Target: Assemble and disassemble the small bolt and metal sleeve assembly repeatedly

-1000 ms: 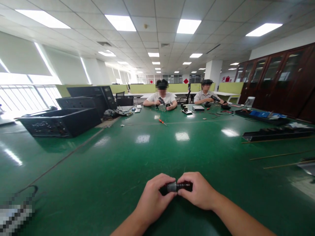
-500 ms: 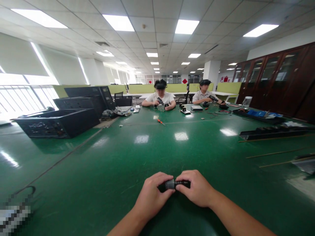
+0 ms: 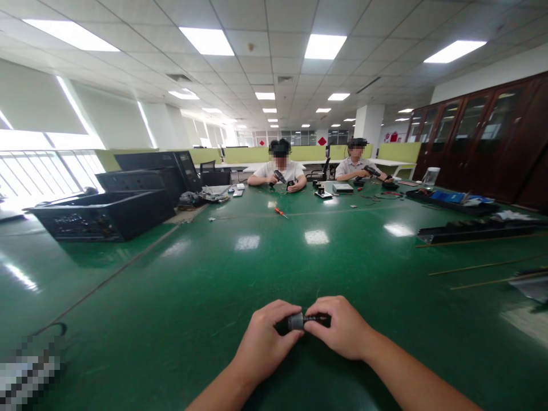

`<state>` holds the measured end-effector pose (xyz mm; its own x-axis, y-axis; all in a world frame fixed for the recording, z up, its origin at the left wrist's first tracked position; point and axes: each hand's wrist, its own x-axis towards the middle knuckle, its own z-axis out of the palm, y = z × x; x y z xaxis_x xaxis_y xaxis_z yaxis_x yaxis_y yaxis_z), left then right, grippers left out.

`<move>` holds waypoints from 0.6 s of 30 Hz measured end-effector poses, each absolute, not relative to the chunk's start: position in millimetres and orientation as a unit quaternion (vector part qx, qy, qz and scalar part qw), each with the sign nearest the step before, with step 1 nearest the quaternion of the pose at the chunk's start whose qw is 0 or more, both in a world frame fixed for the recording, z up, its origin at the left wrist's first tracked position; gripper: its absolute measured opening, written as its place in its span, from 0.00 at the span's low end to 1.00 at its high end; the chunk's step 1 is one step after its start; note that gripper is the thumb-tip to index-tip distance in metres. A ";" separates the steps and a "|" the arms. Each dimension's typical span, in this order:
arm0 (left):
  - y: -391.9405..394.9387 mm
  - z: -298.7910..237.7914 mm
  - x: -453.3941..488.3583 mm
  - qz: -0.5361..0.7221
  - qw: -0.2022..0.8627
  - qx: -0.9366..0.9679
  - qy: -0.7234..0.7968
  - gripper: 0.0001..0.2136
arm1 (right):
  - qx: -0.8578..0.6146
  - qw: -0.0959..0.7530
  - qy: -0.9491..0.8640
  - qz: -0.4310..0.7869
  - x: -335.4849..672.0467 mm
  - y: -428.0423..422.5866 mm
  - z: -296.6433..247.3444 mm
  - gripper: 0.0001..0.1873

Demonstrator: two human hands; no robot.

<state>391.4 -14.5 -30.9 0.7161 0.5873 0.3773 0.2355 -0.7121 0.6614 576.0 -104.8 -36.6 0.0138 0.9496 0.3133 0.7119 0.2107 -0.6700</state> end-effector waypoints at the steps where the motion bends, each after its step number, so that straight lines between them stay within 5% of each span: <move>1: -14.5 -31.0 391.2 0.295 0.298 0.877 0.236 0.13 | -0.607 0.372 -0.683 0.160 576.1 -104.7 -36.5 0.06; 18: -14.3 -27.8 389.6 0.295 0.292 0.877 0.241 0.13 | -0.616 0.377 -0.673 0.156 577.6 -103.5 -40.9 0.05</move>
<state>389.6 -14.3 -27.8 0.7094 0.5956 0.3768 0.2508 -0.7130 0.6548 577.6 -103.5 -40.9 0.0439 0.9478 0.3158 0.7117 0.1922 -0.6757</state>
